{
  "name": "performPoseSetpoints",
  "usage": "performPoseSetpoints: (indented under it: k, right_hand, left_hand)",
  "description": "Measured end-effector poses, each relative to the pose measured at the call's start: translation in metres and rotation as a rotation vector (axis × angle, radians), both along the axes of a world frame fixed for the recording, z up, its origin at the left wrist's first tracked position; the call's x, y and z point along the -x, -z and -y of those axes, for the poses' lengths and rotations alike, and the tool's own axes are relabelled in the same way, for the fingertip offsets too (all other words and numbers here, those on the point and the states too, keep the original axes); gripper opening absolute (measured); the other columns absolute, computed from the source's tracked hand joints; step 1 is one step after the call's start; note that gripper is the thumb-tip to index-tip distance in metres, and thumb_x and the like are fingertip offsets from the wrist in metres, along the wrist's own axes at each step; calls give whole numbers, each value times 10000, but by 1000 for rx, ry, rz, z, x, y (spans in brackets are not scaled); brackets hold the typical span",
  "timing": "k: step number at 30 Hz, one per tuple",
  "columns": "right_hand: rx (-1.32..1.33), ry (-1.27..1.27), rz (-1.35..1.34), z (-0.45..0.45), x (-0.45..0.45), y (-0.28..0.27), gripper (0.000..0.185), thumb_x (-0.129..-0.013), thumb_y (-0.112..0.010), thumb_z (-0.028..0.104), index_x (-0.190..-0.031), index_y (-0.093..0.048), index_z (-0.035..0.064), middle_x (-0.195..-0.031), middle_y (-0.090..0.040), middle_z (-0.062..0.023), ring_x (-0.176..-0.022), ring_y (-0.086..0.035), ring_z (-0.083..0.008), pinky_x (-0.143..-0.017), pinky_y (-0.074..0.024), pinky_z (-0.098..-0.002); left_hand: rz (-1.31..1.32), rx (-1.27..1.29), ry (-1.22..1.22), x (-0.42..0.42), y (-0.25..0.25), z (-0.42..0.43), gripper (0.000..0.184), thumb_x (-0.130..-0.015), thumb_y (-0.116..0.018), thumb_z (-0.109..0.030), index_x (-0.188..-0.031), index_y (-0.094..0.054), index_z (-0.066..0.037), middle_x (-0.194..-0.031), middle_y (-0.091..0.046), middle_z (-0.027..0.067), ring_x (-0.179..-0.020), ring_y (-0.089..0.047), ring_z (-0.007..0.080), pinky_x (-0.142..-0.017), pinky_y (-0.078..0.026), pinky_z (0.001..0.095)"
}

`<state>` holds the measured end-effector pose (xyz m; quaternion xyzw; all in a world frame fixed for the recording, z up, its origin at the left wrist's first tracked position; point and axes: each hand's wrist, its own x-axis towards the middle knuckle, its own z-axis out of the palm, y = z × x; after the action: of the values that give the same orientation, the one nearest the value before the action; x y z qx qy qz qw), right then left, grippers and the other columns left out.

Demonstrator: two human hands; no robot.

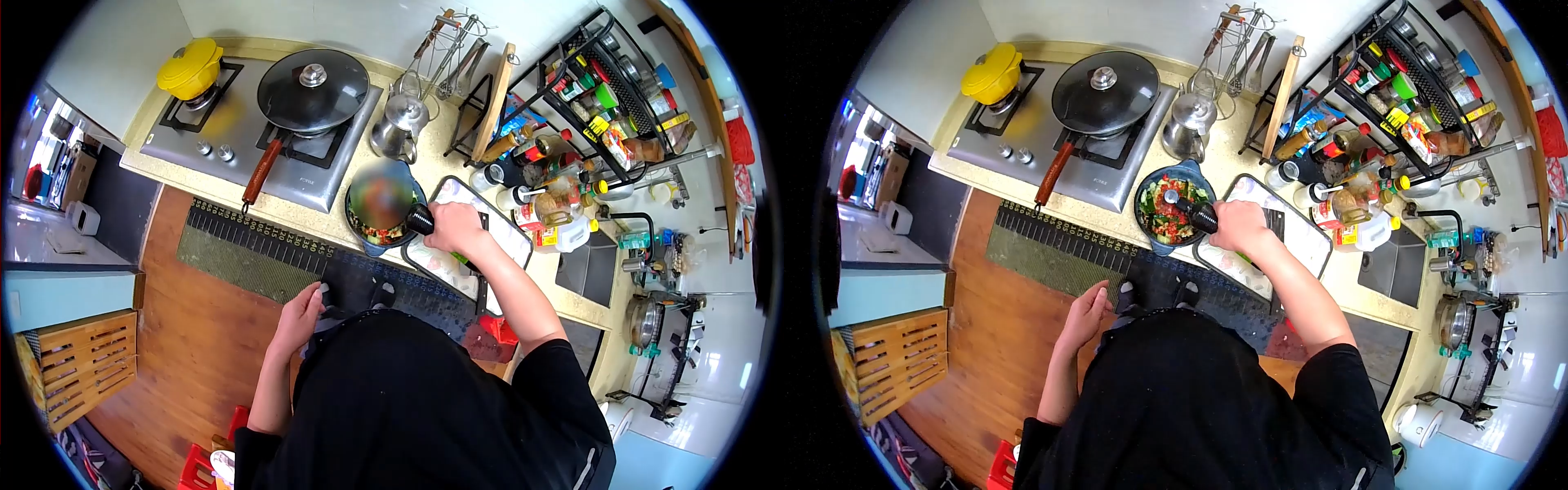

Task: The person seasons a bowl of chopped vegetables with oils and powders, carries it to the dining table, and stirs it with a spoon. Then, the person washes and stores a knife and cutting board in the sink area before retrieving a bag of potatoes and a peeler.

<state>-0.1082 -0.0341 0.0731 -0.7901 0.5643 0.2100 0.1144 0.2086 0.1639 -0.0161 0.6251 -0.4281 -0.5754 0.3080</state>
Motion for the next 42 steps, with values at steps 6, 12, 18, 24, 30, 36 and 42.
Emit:
performPoseSetpoints:
  k: [6,12,18,24,30,36,42]
  right_hand:
    - [7,80,-3,3,16,-2,435,-726,-759,358,-1058,-708,81,-933,-754,-143,-920,-733,-308,-837,-572,-405]
    - [-36,76,81,-19,30,-5,465,-704,-755,372,-1037,-698,52,-921,-743,-185,-924,-725,-339,-834,-569,-427]
    - [52,247,234,-25,35,4,459,-687,-754,365,-1019,-703,52,-880,-739,-194,-891,-724,-360,-840,-567,-440]
    - [44,226,216,-31,43,10,466,-686,-750,379,-1019,-699,57,-853,-738,-179,-875,-724,-356,-833,-565,-442]
    - [97,295,404,-36,32,9,464,-686,-752,387,-1014,-687,66,-843,-739,-155,-851,-722,-367,-820,-565,-451]
    - [2,165,263,-25,3,8,429,-687,-751,354,-995,-677,65,-899,-738,-177,-907,-719,-365,-835,-563,-453]
    - [1,155,235,-23,-9,7,451,-708,-754,361,-1027,-664,56,-899,-741,-177,-911,-722,-360,-855,-555,-434]
  left_hand:
    - [21,7,19,2,-10,10,408,-1083,-510,-274,-1381,-585,-5,-814,-642,23,-691,-573,79,-652,-494,255]
    - [3,-29,39,8,-16,15,416,-1082,-511,-275,-1392,-578,-6,-826,-643,26,-711,-577,79,-659,-494,255]
    - [37,43,120,19,-22,31,445,-1094,-490,-301,-1415,-557,-1,-848,-636,17,-746,-557,78,-695,-484,247]
    - [43,52,126,24,-25,35,442,-1084,-511,-297,-1392,-571,14,-875,-676,67,-803,-616,115,-747,-511,276]
    - [49,30,140,30,-26,34,446,-1074,-533,-297,-1373,-581,31,-884,-701,100,-830,-658,139,-777,-531,294]
    - [45,25,130,31,-29,32,445,-1073,-535,-297,-1374,-580,28,-882,-699,104,-823,-656,145,-781,-533,297]
    - [34,54,107,29,-28,28,429,-1074,-533,-283,-1375,-582,18,-892,-705,114,-833,-662,153,-788,-534,305]
